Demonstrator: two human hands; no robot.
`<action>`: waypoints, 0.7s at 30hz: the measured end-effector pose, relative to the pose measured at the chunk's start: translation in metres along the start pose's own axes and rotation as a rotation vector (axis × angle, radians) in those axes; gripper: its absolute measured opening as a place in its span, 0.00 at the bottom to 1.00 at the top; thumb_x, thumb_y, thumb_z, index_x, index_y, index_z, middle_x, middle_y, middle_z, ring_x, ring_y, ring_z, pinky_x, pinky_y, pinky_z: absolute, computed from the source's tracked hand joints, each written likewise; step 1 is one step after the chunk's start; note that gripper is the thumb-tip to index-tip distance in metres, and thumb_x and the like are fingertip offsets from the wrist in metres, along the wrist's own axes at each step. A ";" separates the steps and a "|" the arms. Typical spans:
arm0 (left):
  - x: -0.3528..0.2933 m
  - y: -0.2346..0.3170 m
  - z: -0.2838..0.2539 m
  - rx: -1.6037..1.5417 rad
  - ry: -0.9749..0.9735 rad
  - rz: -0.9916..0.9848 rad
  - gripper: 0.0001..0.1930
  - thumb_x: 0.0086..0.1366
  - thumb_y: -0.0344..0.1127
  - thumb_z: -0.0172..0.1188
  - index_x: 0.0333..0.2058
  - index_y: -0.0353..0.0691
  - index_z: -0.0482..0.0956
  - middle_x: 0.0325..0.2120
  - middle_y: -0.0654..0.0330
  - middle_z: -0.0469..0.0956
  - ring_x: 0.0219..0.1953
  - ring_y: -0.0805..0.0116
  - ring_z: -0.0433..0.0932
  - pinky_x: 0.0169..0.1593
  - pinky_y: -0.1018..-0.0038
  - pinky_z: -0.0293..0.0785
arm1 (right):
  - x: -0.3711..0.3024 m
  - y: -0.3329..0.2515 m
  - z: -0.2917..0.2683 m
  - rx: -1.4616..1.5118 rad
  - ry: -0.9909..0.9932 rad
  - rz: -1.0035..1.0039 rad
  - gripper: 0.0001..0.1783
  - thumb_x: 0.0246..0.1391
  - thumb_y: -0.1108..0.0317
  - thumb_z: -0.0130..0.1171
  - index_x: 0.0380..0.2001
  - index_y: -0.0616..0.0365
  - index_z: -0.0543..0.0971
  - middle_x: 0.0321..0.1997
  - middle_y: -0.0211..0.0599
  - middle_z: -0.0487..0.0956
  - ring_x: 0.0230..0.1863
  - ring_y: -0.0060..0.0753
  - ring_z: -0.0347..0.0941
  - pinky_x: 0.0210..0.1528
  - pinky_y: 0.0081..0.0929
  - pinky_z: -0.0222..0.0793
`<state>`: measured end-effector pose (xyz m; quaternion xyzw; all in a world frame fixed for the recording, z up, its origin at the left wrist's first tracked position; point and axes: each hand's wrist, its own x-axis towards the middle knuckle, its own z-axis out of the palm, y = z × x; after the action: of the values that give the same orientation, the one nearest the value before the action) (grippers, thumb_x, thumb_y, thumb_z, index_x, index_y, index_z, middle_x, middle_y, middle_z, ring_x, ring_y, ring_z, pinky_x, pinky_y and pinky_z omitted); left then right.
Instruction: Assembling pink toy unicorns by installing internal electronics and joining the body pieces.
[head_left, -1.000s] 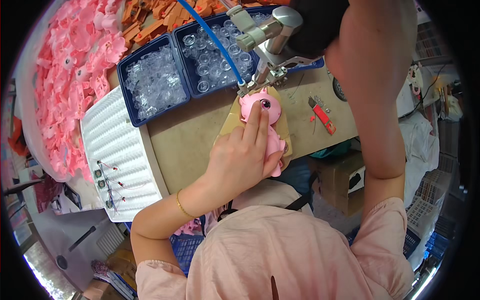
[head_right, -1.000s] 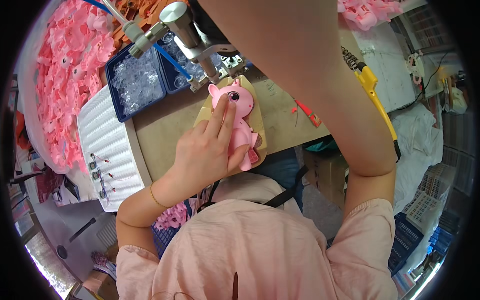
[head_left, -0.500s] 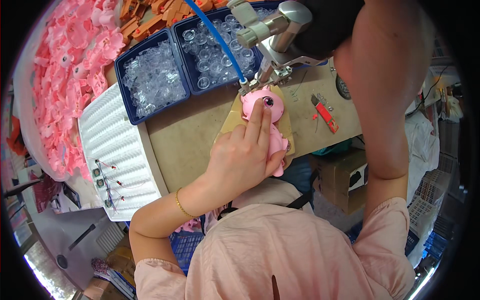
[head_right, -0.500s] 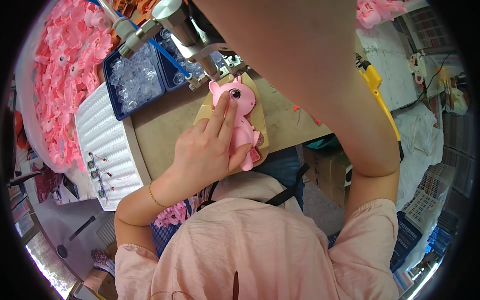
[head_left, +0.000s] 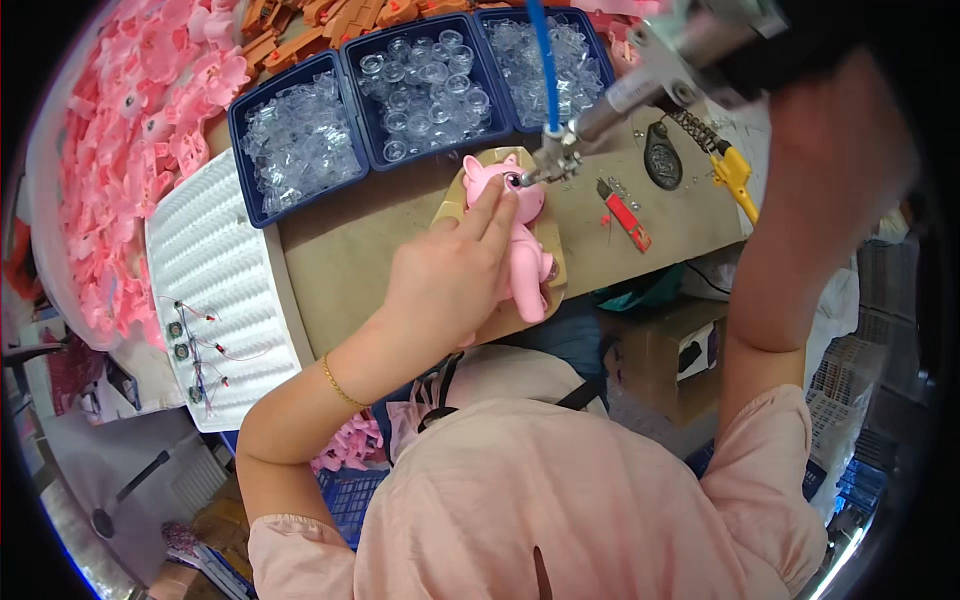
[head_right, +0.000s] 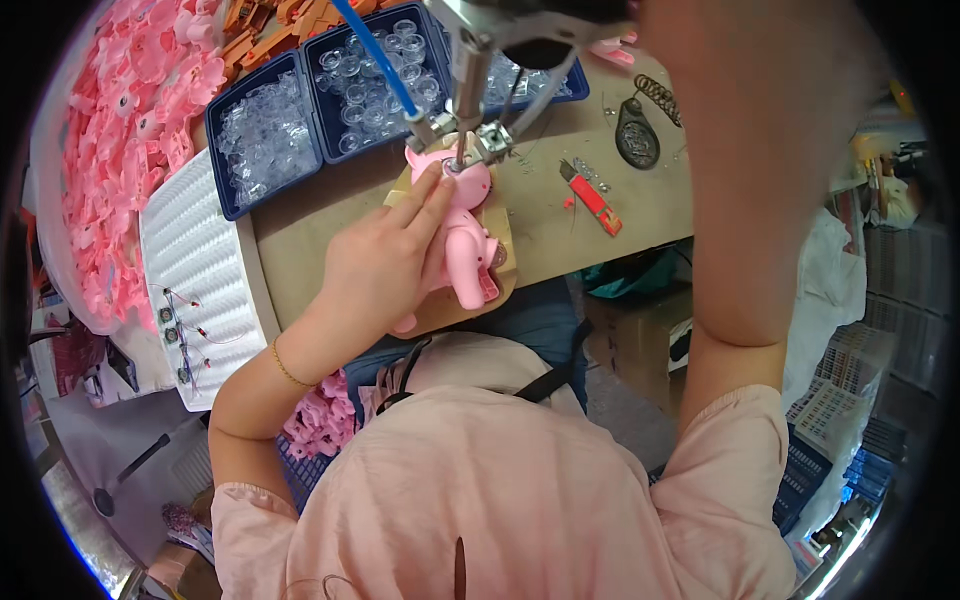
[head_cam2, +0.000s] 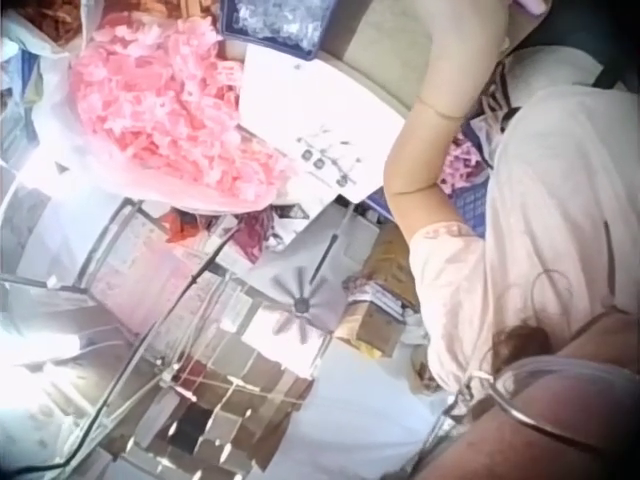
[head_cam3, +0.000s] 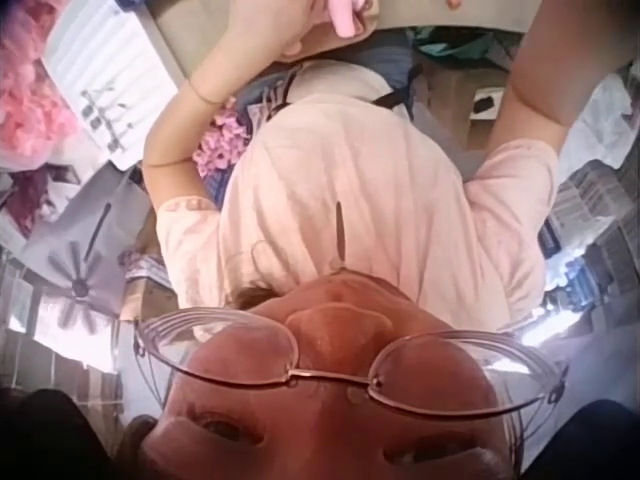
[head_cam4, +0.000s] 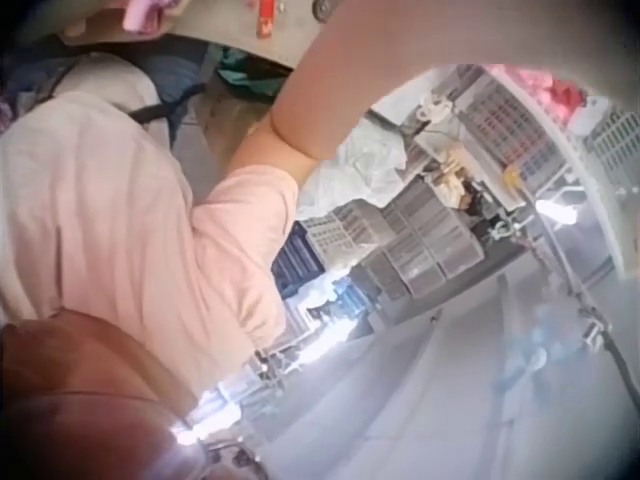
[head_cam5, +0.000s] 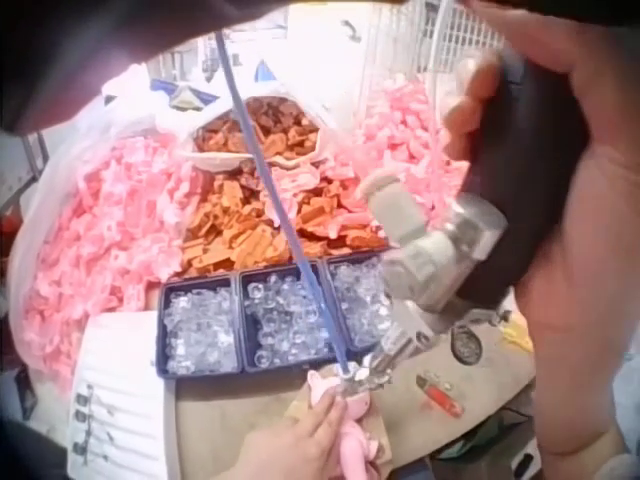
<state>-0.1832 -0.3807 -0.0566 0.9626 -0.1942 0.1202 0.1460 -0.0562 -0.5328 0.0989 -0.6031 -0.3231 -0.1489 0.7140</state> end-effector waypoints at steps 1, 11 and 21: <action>0.001 0.001 0.000 -0.022 0.002 -0.021 0.29 0.46 0.39 0.59 0.50 0.37 0.73 0.52 0.59 0.71 0.24 0.71 0.73 0.22 0.77 0.72 | -0.012 -0.009 0.008 -0.009 0.006 -0.002 0.20 0.49 0.64 0.62 0.42 0.65 0.71 0.27 0.34 0.75 0.25 0.17 0.70 0.29 0.18 0.66; -0.005 -0.003 0.008 0.034 0.042 -0.041 0.25 0.49 0.41 0.59 0.47 0.38 0.75 0.51 0.62 0.72 0.25 0.71 0.74 0.24 0.77 0.73 | -0.032 -0.008 0.026 -0.002 0.045 0.015 0.20 0.49 0.65 0.62 0.42 0.65 0.71 0.26 0.34 0.75 0.24 0.18 0.70 0.27 0.18 0.65; -0.006 0.002 0.002 0.055 -0.012 -0.119 0.20 0.52 0.40 0.57 0.46 0.46 0.76 0.50 0.64 0.73 0.27 0.69 0.76 0.27 0.75 0.75 | -0.028 0.000 0.036 -0.022 0.070 0.102 0.12 0.50 0.68 0.58 0.36 0.65 0.74 0.24 0.33 0.74 0.21 0.18 0.68 0.21 0.17 0.61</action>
<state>-0.1887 -0.3811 -0.0595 0.9767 -0.1343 0.1109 0.1250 -0.0869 -0.5034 0.0829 -0.6209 -0.2654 -0.1369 0.7248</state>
